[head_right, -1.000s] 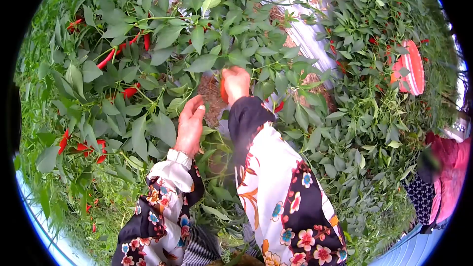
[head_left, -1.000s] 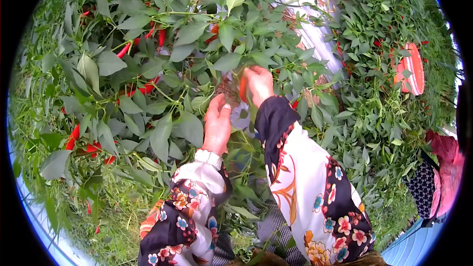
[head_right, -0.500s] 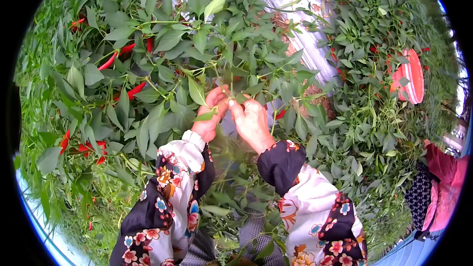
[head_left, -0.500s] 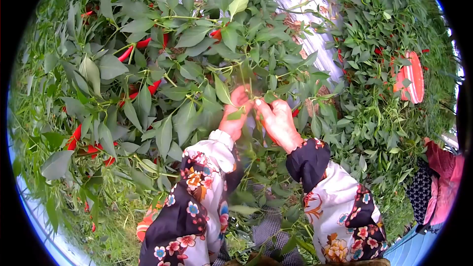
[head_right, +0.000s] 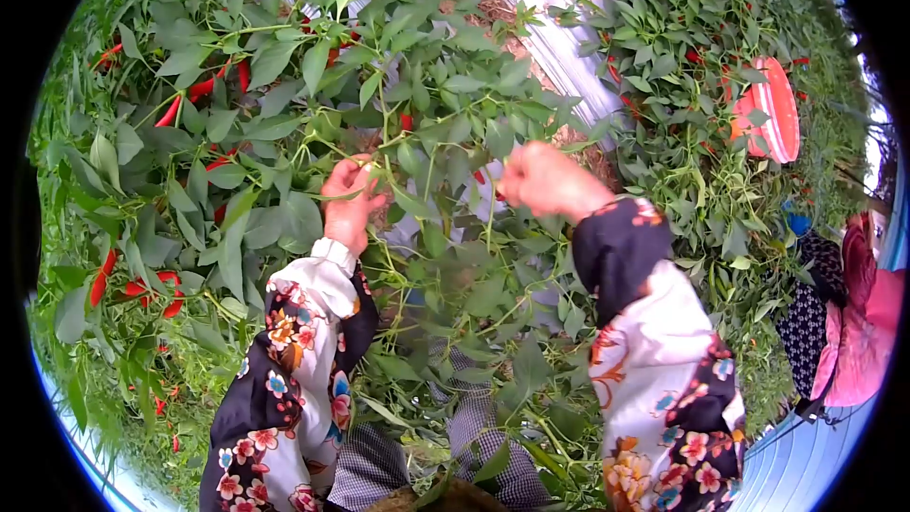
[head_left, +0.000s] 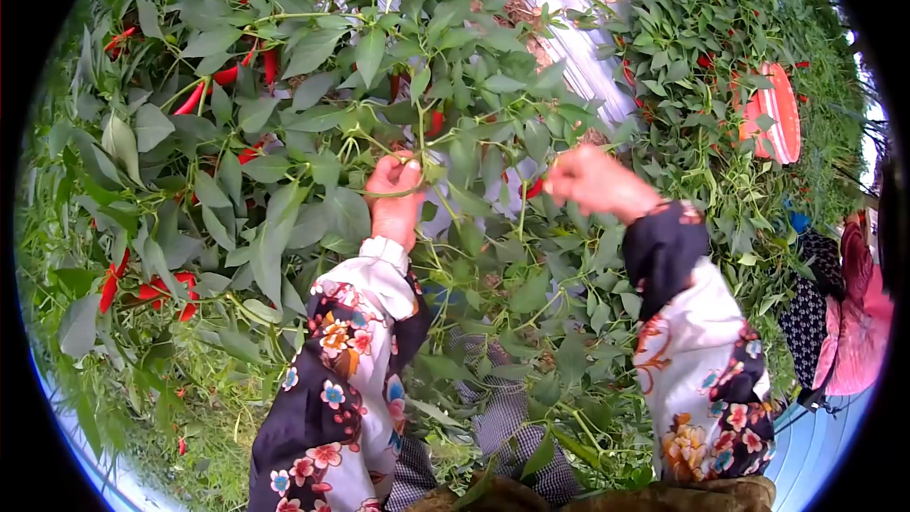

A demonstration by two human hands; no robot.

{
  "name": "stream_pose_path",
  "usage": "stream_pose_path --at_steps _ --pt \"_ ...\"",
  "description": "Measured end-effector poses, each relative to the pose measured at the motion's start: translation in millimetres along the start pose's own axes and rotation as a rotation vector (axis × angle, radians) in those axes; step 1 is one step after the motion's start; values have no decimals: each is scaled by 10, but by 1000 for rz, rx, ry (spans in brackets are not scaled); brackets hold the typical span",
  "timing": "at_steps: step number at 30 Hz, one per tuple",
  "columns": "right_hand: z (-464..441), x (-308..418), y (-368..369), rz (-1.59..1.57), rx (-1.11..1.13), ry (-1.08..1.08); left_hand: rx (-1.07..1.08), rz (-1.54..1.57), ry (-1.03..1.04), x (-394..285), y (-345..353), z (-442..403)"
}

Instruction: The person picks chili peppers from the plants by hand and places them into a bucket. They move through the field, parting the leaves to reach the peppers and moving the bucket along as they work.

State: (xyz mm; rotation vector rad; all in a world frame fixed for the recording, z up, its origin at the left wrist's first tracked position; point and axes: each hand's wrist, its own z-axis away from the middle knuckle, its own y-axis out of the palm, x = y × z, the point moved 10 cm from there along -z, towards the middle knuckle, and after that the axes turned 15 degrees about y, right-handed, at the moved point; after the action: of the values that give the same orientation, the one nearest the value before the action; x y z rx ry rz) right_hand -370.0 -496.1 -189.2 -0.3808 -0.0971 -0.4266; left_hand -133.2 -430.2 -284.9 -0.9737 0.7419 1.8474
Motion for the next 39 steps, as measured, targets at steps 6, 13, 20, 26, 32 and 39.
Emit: stream_pose_path --at_steps 6,13,20,26,32,39 --pt "-990 -1126 890 -791 -18 314 52 -20 -43 19 23 -33" --pt "-938 -1114 1053 -1123 -66 219 133 -131 -107 -8 203 33" --pt "-48 -1025 1100 -1078 -307 -98 625 -311 -296 529 1316 724" --pt "524 -1090 1212 -1034 -275 -28 659 137 -366 279 1612 1318" --pt "1508 -1357 999 -1051 -349 -52 672 122 -167 69 1531 1419" --pt "2277 -1492 803 -406 -136 -56 644 267 -158 90 1332 1567"
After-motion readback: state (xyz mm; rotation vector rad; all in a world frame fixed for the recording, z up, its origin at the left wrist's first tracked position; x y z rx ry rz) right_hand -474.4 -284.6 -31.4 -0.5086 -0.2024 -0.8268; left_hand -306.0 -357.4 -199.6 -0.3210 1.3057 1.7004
